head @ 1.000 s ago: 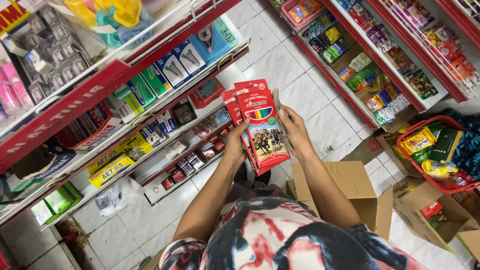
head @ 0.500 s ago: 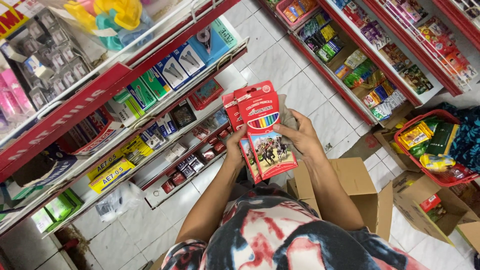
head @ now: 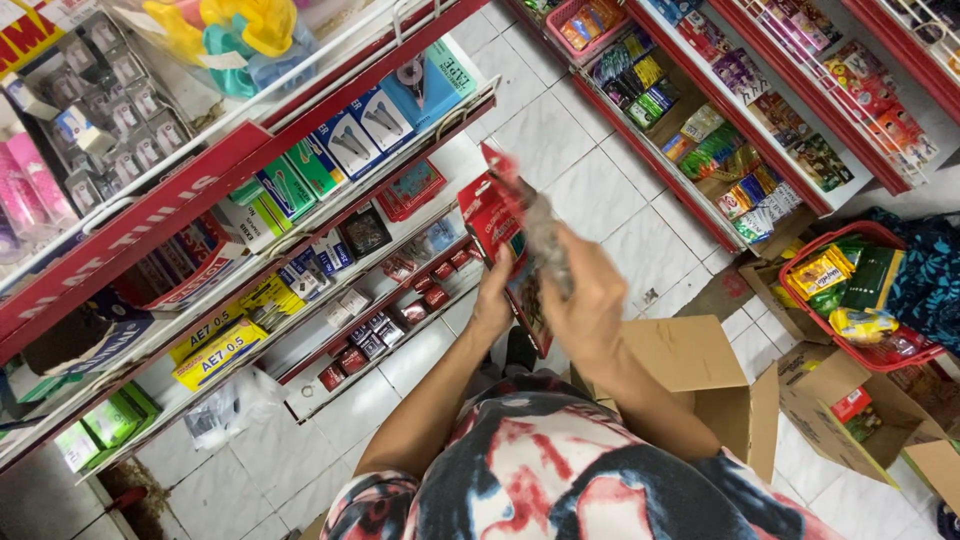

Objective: Dusting and cleaning stationary products and shelves in a retail store using a cloth.

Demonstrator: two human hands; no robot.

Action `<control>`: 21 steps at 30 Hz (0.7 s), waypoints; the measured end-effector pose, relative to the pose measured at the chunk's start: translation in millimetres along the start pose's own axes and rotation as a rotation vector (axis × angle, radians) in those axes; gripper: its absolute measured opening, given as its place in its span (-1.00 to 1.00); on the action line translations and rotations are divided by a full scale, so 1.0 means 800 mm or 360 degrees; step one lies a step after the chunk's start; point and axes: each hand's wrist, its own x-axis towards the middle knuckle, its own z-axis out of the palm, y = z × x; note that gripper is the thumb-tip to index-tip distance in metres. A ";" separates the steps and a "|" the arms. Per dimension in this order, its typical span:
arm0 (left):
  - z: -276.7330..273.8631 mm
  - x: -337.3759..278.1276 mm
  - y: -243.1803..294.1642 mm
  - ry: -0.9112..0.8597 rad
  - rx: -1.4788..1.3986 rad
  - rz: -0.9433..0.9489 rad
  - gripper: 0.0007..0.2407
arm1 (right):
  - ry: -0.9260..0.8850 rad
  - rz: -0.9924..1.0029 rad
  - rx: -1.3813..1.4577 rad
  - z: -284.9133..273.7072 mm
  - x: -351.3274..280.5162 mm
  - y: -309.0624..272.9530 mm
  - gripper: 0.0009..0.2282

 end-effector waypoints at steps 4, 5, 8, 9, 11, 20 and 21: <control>-0.010 0.003 -0.003 0.0165 -0.0062 0.0047 -0.63 | -0.0589 -0.0039 0.0358 -0.004 0.000 -0.044 -0.52; -0.006 0.003 0.006 0.0294 -0.0142 0.0010 -0.69 | -0.0709 -0.0155 0.0411 -0.003 0.003 -0.046 -0.49; 0.002 0.009 0.039 0.0681 -0.0372 -0.0105 -0.75 | -0.0760 -0.0105 0.0248 0.031 -0.014 0.021 -0.45; -0.004 0.011 0.036 0.0681 -0.0369 -0.0110 -0.75 | -0.0760 -0.0099 0.0247 0.026 -0.002 0.010 -0.45; -0.015 0.017 0.030 0.0419 -0.0754 -0.0195 -0.49 | -0.0778 0.0010 0.0211 0.017 0.026 -0.009 -0.45; 0.012 0.013 0.070 -0.0130 -0.0559 -0.0167 -0.38 | -0.1013 -0.0274 0.0252 0.035 -0.018 0.016 -0.45; 0.011 0.008 0.064 -0.0132 -0.0558 -0.0166 -0.38 | -0.1010 -0.0275 0.0251 0.043 -0.006 0.023 -0.45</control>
